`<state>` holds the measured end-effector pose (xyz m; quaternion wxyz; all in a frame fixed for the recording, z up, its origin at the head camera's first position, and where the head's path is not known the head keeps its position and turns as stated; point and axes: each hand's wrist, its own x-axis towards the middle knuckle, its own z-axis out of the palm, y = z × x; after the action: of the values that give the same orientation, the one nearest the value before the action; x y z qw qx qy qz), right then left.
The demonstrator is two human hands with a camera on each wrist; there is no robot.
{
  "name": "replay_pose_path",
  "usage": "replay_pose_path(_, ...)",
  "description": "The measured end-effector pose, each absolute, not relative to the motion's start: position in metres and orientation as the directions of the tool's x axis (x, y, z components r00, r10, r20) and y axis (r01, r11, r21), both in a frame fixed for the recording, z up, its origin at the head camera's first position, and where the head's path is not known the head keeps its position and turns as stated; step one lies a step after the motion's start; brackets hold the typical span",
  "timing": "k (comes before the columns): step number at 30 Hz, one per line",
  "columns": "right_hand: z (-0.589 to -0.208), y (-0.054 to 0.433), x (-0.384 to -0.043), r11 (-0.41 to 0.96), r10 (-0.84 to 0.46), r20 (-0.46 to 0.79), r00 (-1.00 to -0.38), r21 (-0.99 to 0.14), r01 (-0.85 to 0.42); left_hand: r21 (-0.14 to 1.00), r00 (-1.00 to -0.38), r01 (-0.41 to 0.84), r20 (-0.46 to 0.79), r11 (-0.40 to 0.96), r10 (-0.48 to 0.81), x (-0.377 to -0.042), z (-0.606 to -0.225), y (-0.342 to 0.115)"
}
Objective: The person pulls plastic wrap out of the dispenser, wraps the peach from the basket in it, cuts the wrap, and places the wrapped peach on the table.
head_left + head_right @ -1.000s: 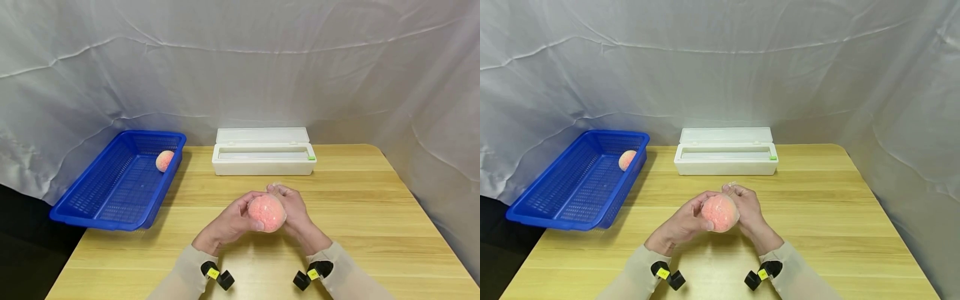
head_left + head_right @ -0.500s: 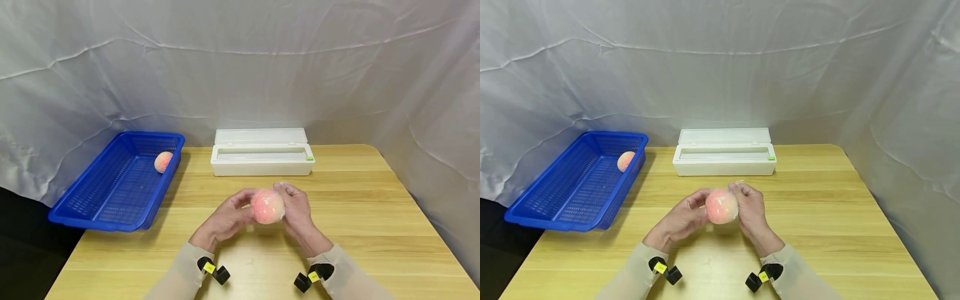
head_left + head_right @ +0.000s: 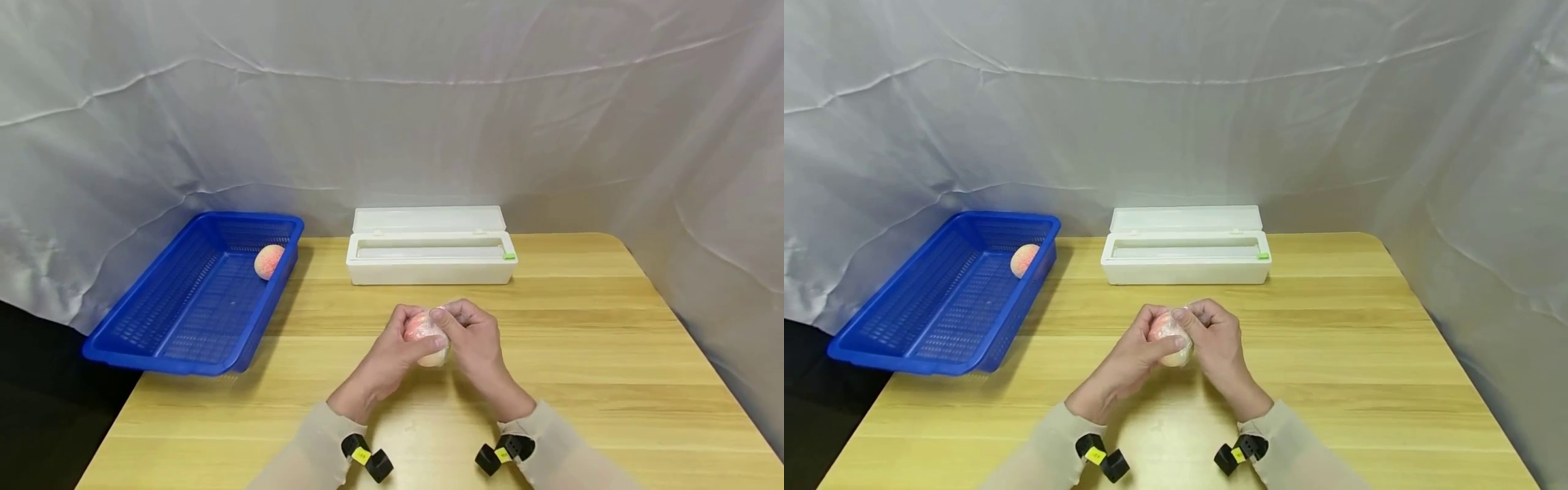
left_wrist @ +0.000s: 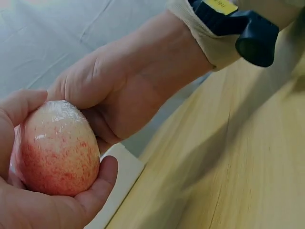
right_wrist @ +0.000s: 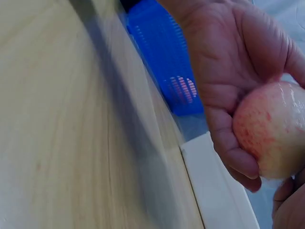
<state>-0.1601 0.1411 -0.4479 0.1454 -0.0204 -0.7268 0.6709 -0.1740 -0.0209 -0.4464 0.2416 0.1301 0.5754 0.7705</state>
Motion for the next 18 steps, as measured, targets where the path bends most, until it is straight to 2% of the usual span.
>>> replay_pose_path(3, -0.4463, 0.1408, -0.1576, 0.171, 0.192, 0.220, -0.956, -0.967, -0.188, 0.951, -0.856, -0.218, -0.077, -0.221, 0.511, -0.1732, -0.4479, -0.0190)
replay_pose_path(6, -0.4446, 0.1424, -0.1548, 0.254, 0.176, 0.311, -0.934, -0.931, -0.262, 0.954, -0.838, -0.218, -0.074, -0.206, 0.541, -0.1742, -0.4501, -0.0188)
replay_pose_path(9, -0.4441, 0.1442, -0.1536, 0.277, 0.162, 0.348, -0.923, -0.914, -0.296, 0.962, -0.822, -0.211, -0.078, -0.173, 0.565, -0.1755, -0.4516, -0.0184)
replay_pose_path(13, -0.4433, 0.1441, -0.1549, 0.234, 0.120, 0.255, -0.959, -0.947, -0.222, 0.976, -0.835, -0.166, -0.064, -0.139, 0.547, -0.1757, -0.4525, -0.0193)
replay_pose_path(18, -0.4394, 0.1424, -0.1606, 0.211, 0.114, 0.099, -0.989, -0.975, -0.073, 0.984, -0.876, -0.097, -0.015, -0.147, 0.482, -0.1732, -0.4525, -0.0172)
